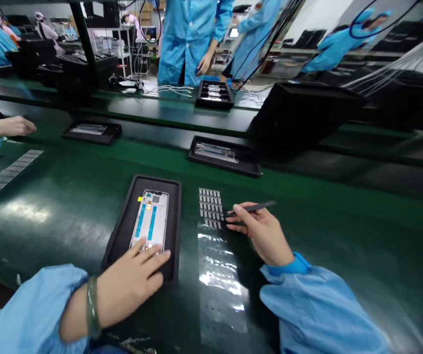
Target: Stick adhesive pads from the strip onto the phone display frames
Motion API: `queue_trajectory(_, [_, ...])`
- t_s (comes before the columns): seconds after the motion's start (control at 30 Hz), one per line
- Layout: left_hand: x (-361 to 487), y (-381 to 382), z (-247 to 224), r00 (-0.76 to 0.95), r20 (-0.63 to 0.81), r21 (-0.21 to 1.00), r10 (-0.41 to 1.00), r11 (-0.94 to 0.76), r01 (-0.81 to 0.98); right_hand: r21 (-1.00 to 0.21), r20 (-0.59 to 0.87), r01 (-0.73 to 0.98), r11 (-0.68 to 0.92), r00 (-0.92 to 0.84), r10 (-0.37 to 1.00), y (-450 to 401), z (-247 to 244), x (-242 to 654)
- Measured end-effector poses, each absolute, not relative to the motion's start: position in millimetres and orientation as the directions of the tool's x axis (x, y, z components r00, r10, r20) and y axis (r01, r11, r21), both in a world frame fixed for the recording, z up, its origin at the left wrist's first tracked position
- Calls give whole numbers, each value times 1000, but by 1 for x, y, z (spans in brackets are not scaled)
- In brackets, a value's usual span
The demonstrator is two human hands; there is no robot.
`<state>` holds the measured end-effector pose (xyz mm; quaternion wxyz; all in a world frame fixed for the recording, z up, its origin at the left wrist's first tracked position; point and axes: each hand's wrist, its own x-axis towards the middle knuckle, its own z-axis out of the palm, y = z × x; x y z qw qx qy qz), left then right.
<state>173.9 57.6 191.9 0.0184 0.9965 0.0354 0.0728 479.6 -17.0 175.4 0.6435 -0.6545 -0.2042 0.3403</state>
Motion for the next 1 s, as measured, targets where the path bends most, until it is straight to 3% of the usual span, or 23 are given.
queue_trajectory(0.1, [171, 23, 193, 985, 171, -23, 18, -999, 22, -982, -191, -141, -129, 688, 700, -16, 175, 477])
queue_trajectory(0.17, [174, 12, 200, 988, 152, -3, -17, -1000, -17, -983, -181, -116, -141, 700, 691, -16, 173, 475])
queue_trajectory(0.3, [203, 31, 226, 1000, 18, 204, -19, -979, -22, -984, -174, -93, -154, 714, 678, -15, 169, 472])
queue_trajectory(0.37, [229, 55, 233, 1000, 5, 249, 9, -969, 7, -983, -167, -72, -169, 727, 666, -15, 167, 472])
queue_trajectory(0.47, [275, 86, 227, 994, 93, 185, 62, -982, 44, -982, -130, -7, -189, 751, 647, -17, 163, 475])
queue_trajectory(0.63, [335, 97, 194, 993, 27, 190, 115, -976, 108, -972, -79, 87, -217, 751, 656, -22, 155, 483])
queue_trajectory(1.0, [349, 90, 176, 990, 0, 256, 141, -957, 136, -982, -164, -66, -175, 758, 631, -24, 166, 478])
